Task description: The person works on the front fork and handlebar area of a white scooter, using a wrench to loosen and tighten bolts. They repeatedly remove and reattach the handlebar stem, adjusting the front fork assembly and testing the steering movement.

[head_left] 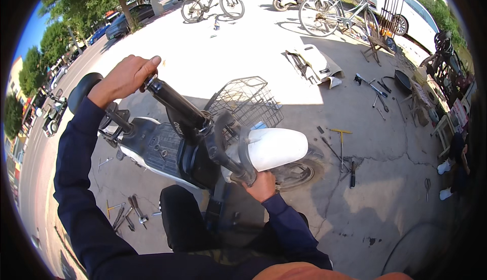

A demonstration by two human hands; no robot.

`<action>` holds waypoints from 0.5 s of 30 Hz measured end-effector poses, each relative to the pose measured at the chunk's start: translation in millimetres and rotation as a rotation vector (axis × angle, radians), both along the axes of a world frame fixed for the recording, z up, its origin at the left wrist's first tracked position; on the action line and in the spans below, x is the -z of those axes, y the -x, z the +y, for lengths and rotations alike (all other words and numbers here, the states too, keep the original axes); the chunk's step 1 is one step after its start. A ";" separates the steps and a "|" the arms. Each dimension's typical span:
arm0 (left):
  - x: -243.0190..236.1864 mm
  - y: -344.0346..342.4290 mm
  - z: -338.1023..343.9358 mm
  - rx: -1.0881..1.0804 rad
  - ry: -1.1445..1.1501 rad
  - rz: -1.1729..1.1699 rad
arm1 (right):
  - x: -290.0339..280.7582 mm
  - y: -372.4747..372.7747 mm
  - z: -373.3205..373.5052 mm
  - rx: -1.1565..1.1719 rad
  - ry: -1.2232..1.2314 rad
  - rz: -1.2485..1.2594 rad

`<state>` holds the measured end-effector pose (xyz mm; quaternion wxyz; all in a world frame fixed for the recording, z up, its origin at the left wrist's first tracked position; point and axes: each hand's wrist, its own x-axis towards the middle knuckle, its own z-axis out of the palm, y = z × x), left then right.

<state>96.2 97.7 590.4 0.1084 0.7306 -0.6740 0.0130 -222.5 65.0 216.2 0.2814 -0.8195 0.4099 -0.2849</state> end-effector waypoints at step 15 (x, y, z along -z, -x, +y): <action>19.9 -18.7 1.0 0.185 0.297 -0.367 | 0.4 -4.1 0.8 -0.005 0.147 -0.103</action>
